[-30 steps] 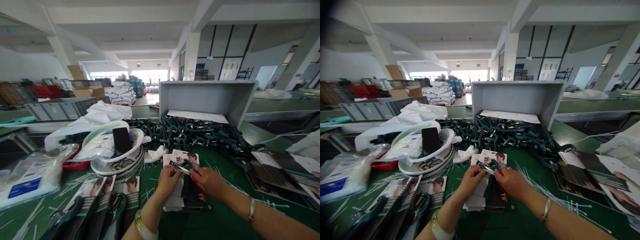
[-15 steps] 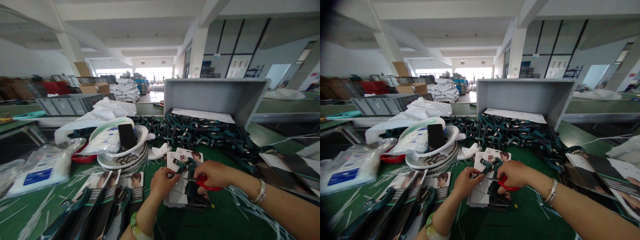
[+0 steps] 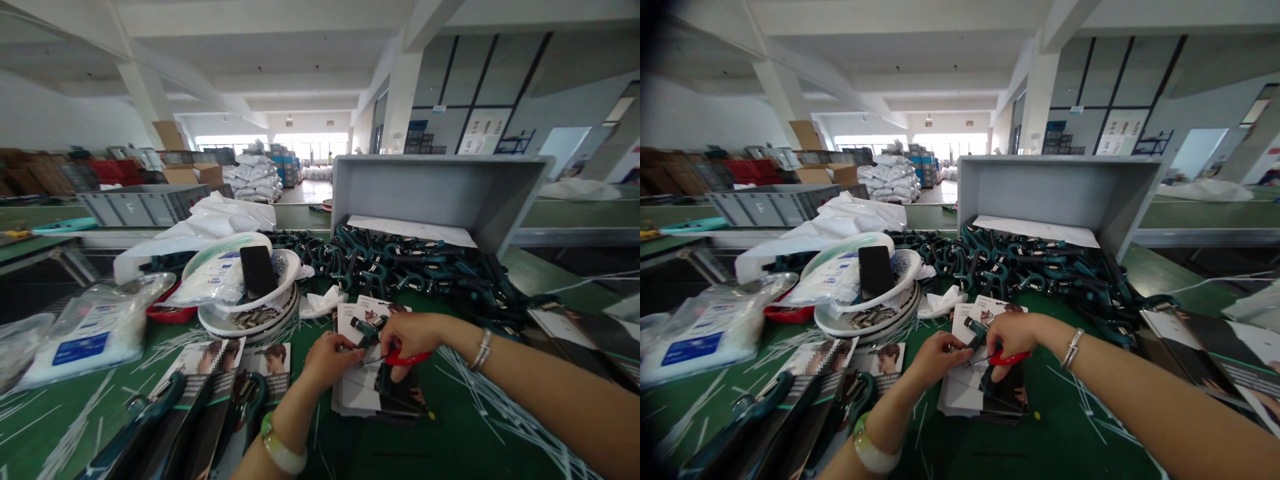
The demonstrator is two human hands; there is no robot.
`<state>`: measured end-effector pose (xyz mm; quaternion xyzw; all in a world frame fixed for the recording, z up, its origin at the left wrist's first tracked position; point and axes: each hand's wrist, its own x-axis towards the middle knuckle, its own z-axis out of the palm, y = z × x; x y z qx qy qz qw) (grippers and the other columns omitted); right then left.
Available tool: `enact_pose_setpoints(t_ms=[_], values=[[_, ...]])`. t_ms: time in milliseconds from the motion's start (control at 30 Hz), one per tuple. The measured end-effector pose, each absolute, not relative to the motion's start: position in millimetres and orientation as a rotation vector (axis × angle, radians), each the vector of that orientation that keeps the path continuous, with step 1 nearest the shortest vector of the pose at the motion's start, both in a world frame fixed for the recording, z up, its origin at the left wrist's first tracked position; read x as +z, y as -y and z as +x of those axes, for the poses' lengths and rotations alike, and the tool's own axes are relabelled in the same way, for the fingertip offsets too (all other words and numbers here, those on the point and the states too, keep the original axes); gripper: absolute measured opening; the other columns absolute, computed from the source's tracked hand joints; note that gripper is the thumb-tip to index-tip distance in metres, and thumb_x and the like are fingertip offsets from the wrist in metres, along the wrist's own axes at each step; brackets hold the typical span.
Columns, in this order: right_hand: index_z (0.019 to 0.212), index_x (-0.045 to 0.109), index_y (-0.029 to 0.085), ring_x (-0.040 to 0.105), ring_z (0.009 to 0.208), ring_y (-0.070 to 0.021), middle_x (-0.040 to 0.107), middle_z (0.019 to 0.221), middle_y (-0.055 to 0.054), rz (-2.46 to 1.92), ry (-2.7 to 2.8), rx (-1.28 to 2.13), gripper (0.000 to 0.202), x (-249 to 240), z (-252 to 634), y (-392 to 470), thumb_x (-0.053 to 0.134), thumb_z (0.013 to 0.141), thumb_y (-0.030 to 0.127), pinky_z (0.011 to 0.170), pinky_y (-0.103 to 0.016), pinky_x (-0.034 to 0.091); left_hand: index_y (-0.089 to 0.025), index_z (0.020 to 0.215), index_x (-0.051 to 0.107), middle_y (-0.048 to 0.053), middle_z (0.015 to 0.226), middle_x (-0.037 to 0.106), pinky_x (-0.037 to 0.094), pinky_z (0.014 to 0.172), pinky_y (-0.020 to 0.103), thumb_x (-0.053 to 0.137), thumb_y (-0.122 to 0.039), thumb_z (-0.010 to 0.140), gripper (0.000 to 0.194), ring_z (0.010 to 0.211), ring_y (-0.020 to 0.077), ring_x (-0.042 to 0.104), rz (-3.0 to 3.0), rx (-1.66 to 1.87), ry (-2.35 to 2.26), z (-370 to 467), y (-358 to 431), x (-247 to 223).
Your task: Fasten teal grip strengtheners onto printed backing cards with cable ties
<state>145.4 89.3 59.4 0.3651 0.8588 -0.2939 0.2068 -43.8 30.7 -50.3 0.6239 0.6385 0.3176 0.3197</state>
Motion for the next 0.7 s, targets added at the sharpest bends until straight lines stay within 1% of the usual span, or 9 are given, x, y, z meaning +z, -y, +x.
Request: enact_pose_setpoints(t_ms=[133,200,433,500,600,700], values=[[0.101,0.065,0.020,0.050,0.053,-0.0090,0.058,0.063,0.003,1.100,-2.173,-1.052,0.068,53,146,-100,0.074,0.045,0.057,0.046,-0.019,0.041,-0.019,0.075,0.072,0.004,0.082,0.061,0.039,0.061,0.025,0.066,-0.057,0.058,0.041,0.067,0.0146,0.053,1.627,0.859,-1.637,-45,-35,-55],[0.103,0.064,0.020,0.049,0.050,-0.0082,0.057,0.061,0.004,1.104,-2.117,-1.107,0.071,51,146,-104,0.076,0.043,0.055,0.044,-0.019,0.041,-0.019,0.075,0.071,0.003,0.082,0.060,0.038,0.060,0.024,0.067,-0.057,0.057,0.042,0.067,0.0144,0.052,1.622,0.864,-1.621,-46,-36,-56],[0.098,0.066,0.018,0.045,0.044,-0.0057,0.055,0.054,0.006,1.063,-2.143,-1.186,0.069,48,148,-110,0.077,0.041,0.055,0.039,-0.016,0.036,-0.017,0.074,0.070,0.004,0.081,0.060,0.037,0.060,0.025,0.068,-0.056,0.056,0.043,0.067,0.0138,0.051,1.593,0.891,-1.580,-45,-37,-56],[0.095,0.067,0.018,0.044,0.042,-0.0054,0.052,0.051,0.007,1.029,-2.166,-1.231,0.065,45,150,-108,0.077,0.043,0.056,0.038,-0.015,0.034,-0.017,0.074,0.071,0.004,0.082,0.060,0.037,0.060,0.025,0.068,-0.055,0.057,0.042,0.068,0.0144,0.051,1.588,0.884,-1.581,-45,-36,-55],[0.091,0.067,0.018,0.044,0.043,-0.0056,0.053,0.053,0.007,0.969,-2.209,-1.322,0.058,44,158,-101,0.075,0.048,0.054,0.039,-0.015,0.035,-0.018,0.074,0.071,0.004,0.082,0.060,0.039,0.063,0.026,0.066,-0.053,0.060,0.038,0.070,0.0155,0.052,1.594,0.860,-1.610,-44,-34,-54],[0.095,0.064,0.017,0.044,0.043,-0.0057,0.055,0.056,0.006,1.026,-2.255,-1.429,0.056,48,182,-94,0.074,0.053,0.052,0.039,-0.016,0.035,-0.019,0.079,0.071,0.004,0.086,0.061,0.041,0.068,0.027,0.063,-0.050,0.065,0.035,0.074,0.0164,0.054,1.633,0.869,-1.616,-43,-28,-52]])
